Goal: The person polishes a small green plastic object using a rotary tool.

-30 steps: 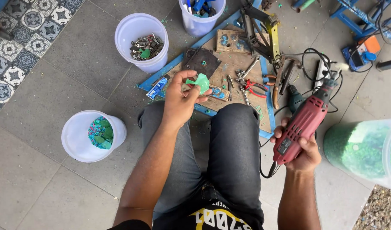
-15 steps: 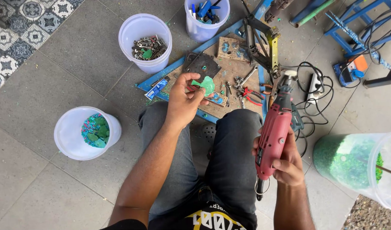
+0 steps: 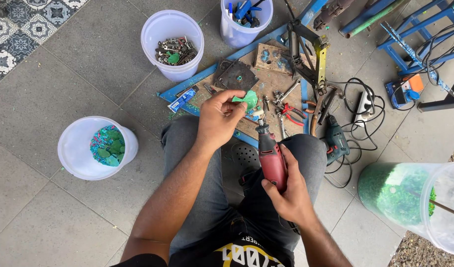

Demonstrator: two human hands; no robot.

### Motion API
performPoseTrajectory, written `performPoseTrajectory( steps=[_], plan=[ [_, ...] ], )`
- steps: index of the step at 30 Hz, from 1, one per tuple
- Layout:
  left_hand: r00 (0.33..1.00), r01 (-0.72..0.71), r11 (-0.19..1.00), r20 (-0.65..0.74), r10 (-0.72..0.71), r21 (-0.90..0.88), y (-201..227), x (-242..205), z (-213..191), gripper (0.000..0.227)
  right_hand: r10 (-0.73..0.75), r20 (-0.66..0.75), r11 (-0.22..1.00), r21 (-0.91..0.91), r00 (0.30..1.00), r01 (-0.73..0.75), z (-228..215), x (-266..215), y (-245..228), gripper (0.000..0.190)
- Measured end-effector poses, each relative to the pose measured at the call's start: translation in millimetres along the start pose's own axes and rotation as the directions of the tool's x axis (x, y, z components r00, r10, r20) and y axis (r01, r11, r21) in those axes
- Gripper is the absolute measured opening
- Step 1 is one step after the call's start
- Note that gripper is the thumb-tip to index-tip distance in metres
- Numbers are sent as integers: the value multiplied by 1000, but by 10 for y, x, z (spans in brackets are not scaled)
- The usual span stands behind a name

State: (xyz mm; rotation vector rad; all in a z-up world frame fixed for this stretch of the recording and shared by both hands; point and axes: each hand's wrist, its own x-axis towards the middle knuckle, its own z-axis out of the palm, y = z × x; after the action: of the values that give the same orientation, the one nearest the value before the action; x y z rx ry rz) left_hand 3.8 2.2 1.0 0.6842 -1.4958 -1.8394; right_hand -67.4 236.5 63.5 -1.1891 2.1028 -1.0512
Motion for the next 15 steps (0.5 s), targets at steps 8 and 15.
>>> performPoseTrajectory(
  steps=[8, 15],
  plan=[
    [987, -152, 953, -13, 161, 264, 261, -53, 29, 21, 21, -88, 996, -89, 996, -29, 98, 82, -44, 85],
    [941, -305, 842, 3, 339, 445, 265, -72, 1, 21, -47, -64, 995, -90, 997, 41, 135, 130, -126, 84]
  ],
)
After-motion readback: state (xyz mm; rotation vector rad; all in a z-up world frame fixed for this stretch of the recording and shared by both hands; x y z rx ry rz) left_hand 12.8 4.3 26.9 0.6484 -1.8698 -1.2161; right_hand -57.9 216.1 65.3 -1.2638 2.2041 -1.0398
